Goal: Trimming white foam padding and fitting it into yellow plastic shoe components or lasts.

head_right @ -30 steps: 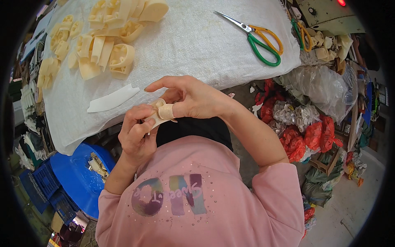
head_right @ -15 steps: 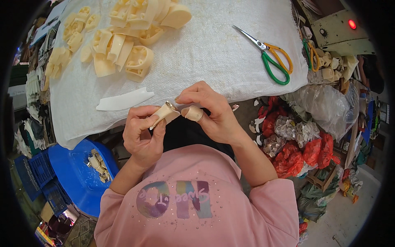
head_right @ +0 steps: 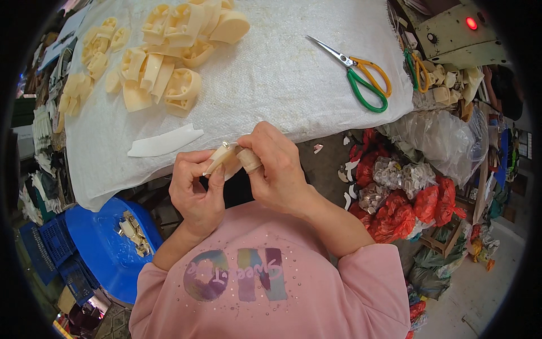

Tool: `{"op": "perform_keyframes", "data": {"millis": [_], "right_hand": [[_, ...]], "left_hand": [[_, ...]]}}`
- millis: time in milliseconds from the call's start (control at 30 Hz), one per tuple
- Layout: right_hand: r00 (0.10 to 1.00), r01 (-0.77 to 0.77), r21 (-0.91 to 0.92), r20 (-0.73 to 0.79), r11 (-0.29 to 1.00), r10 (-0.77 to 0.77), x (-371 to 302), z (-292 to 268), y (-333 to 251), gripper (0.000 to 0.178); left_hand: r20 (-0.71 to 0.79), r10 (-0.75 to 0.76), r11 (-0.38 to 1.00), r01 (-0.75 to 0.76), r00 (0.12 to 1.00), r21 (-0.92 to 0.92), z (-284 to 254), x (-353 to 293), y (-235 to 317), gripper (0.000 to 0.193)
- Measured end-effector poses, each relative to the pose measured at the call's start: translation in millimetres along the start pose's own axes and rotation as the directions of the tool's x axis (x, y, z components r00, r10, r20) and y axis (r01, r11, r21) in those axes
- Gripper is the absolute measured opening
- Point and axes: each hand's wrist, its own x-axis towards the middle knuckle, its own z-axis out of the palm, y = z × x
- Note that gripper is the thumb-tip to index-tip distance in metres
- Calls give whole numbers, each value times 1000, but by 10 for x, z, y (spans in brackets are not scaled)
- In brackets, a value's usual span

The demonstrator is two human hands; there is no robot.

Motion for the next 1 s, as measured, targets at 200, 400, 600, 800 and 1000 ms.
{"op": "perform_keyframes", "data": {"millis": [200,400,600,800,1000], "right_hand": [[970,-220,128,-74,967,230,-24,114,-12,8],[973,-220,122,-47,968,227,-46,68,-19,7],[999,-36,76,-16,996,37,-38,79,28,9],[991,-36,237,137,971,4,58,-34,125,12],[965,-216,408,227,887,130,18,-28,222,17]], "left_hand": [[50,-24,999,26,998,-32,-25,-30,-46,16],[92,15,1000,-17,996,24,-38,5,-21,15],[141,28,997,-38,990,64,-68,59,-13,16],[135,-156,972,176,978,-153,-121,-10,-95,13],[198,-300,802,359,933,-477,-90,1,-36,10]]}}
